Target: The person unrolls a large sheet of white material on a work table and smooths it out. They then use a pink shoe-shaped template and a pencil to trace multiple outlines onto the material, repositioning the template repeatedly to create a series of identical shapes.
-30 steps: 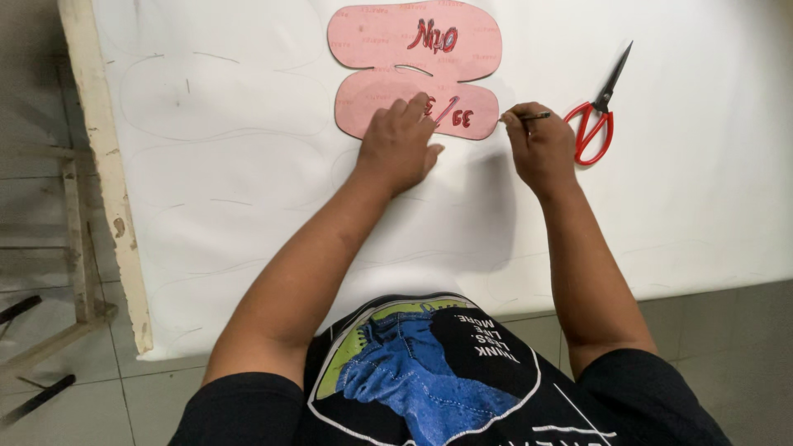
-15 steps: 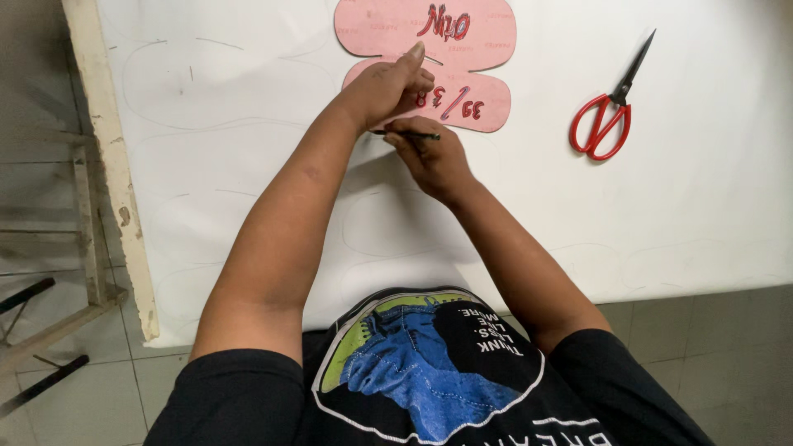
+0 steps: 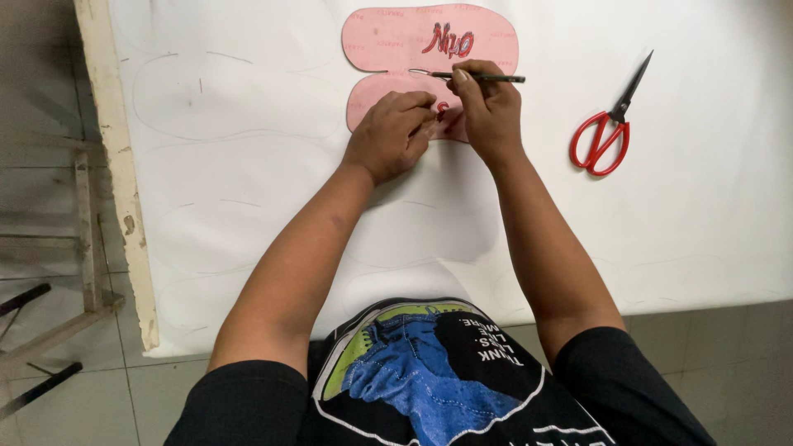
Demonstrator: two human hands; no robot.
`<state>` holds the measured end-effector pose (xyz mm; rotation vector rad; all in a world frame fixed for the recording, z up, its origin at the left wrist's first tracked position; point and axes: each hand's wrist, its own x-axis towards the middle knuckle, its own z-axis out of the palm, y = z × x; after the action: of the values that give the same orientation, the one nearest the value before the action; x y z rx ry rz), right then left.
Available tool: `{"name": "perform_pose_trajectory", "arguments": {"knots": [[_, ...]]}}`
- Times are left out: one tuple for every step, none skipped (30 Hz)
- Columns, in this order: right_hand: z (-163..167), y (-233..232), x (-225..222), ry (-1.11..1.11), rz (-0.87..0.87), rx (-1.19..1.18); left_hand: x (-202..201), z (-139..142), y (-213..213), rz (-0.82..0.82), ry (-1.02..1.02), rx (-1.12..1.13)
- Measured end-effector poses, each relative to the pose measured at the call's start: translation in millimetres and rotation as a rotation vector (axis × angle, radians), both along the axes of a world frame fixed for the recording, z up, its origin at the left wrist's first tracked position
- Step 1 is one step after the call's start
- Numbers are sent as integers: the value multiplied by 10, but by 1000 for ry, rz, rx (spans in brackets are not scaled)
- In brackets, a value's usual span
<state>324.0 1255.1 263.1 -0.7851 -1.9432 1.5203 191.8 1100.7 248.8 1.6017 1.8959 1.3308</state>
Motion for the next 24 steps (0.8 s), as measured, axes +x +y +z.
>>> {"name": "perform_pose_trajectory", "arguments": {"knots": [[-9,27,-75,-14,17,7,8,36,1,7,14,-10],[-11,42,-144,-25,35,15,5,68,4,14,31,-20],[-3,49,-195,-37,37,-3,-3,94,6,7,42,-35],[7,47,-234,-50,38,-22,-5,115,2,-1,51,-52],[20,39,-261,-65,39,-41,-6,129,-1,-9,59,-68],[33,29,-278,-65,45,-54,-3,138,1,-1,59,-52],[48,15,-289,-66,50,-66,5,146,-2,8,58,-35],[59,3,-299,-67,55,-77,9,146,-3,17,57,-17],[71,-10,-305,-84,50,-49,12,145,-6,15,56,-20],[84,-19,-312,-99,45,-20,13,142,-5,14,56,-22],[97,-28,-314,-115,40,9,15,136,-7,12,55,-25],[117,-28,-312,-103,67,47,17,130,-5,13,72,-36],[142,-21,-300,-90,94,86,18,121,-2,13,89,-47],[170,-11,-279,-78,121,125,22,111,-1,13,106,-57],[199,6,-254,-184,76,254,25,100,-2,21,103,-47],[232,27,-207,-292,30,382,33,89,-7,28,99,-37],[261,53,-147,-402,-19,510,46,78,-9,33,94,-26],[283,86,-91,-434,-25,484,45,67,-7,27,94,-22],[299,127,-31,-465,-31,460,41,59,-3,22,94,-16],[296,167,18,-495,-35,435,38,51,-4,18,95,-11],[267,193,59,-386,-22,406,37,45,-6,20,102,-5],[215,204,102,-277,-9,376,34,40,-6,20,108,0],[156,222,146,-167,6,346,33,36,-3,21,116,5],[119,275,234,-123,-64,289,31,33,1,20,137,15]]}}
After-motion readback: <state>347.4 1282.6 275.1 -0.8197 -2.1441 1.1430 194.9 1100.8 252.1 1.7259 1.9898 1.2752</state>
